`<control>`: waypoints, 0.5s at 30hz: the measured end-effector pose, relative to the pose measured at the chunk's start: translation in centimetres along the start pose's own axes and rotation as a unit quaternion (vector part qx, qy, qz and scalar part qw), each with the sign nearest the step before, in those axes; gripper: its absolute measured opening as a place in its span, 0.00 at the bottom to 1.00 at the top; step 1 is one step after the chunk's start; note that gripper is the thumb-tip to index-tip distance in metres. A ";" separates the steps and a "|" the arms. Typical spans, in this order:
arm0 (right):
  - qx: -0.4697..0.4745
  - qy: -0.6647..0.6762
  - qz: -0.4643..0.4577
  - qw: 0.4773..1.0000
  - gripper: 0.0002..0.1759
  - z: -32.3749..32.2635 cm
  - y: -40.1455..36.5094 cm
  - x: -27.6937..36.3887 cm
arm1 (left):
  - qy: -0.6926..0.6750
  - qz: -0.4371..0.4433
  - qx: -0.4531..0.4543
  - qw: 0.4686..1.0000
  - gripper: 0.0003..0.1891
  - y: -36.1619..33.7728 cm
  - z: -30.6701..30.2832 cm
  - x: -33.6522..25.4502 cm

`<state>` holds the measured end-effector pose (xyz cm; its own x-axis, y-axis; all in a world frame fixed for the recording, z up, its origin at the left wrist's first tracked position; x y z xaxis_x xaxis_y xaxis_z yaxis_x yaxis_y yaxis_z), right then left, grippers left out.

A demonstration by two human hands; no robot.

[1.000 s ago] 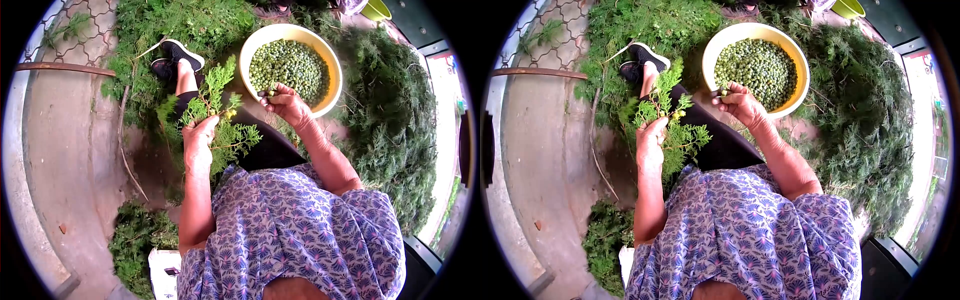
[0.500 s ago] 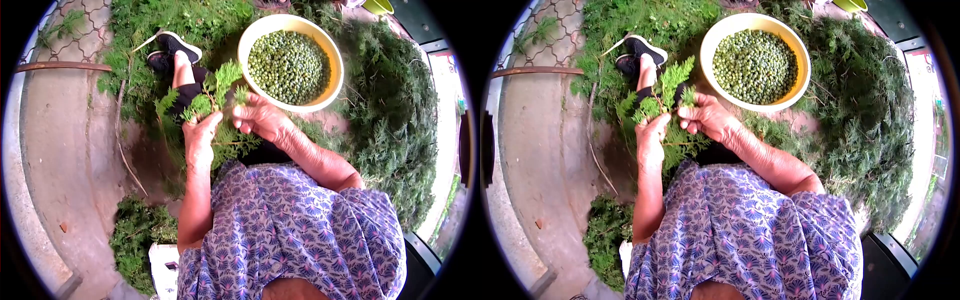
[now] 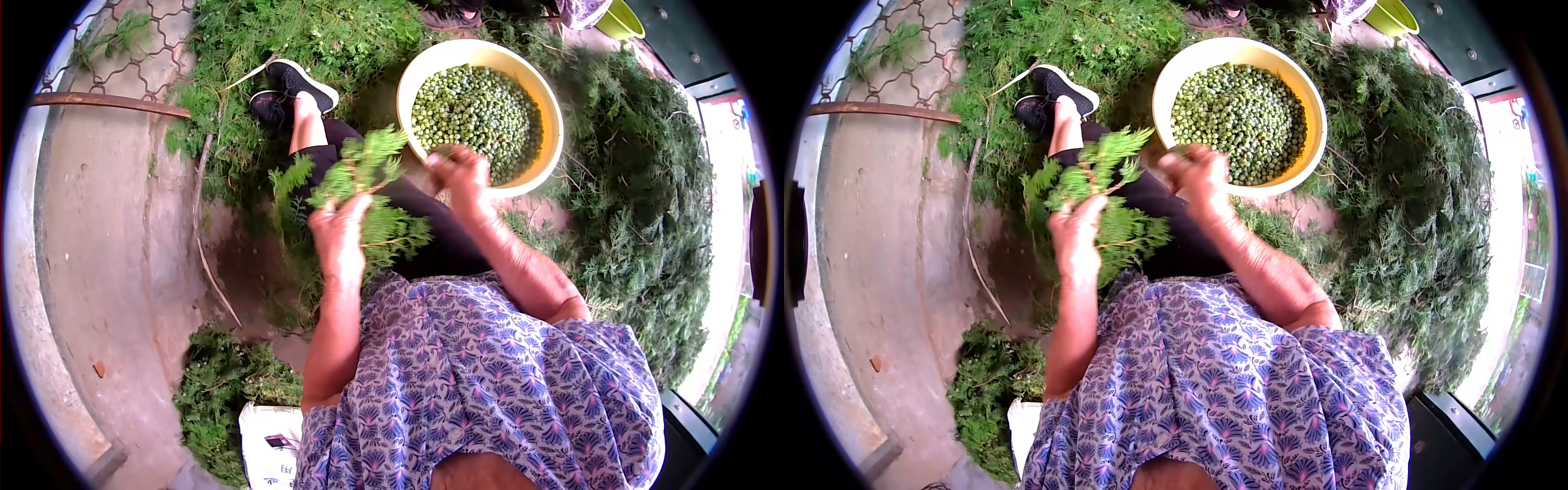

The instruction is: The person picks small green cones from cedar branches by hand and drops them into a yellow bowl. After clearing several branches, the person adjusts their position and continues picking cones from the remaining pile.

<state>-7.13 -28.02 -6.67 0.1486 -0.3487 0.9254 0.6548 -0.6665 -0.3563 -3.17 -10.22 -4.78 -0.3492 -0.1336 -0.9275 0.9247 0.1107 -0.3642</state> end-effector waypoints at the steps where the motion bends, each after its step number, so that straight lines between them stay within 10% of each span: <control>1: 0.000 -0.014 0.011 1.000 0.06 -1.4 1.5 -0.2 | -0.037 0.007 -0.040 0.998 0.05 0.4 -0.7 -0.6; 8: 0.209 0.054 0.126 0.968 0.06 2.0 -2.3 2.6 | 0.034 -0.032 -0.009 0.999 0.03 1.1 -1.1 -0.2; 15: 0.257 -0.146 -0.081 0.952 0.12 5.0 -2.4 0.5 | 0.058 0.006 0.035 0.998 0.07 -0.2 -0.1 -1.0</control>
<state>-4.97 -23.32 -4.72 0.1660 -0.0201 0.9859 0.9516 -0.2592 -0.1655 -3.02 -9.97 -3.74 -0.3504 -0.0180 -0.9364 0.9355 0.0427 -0.3508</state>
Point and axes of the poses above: each hand's wrist, its own y-axis towards the middle knuckle, its own z-axis out of the palm, x = y × z, the point moved 1 cm from there along y, towards the middle knuckle, and after that the axes turned 11 degrees about -x, right-handed, at the moved point
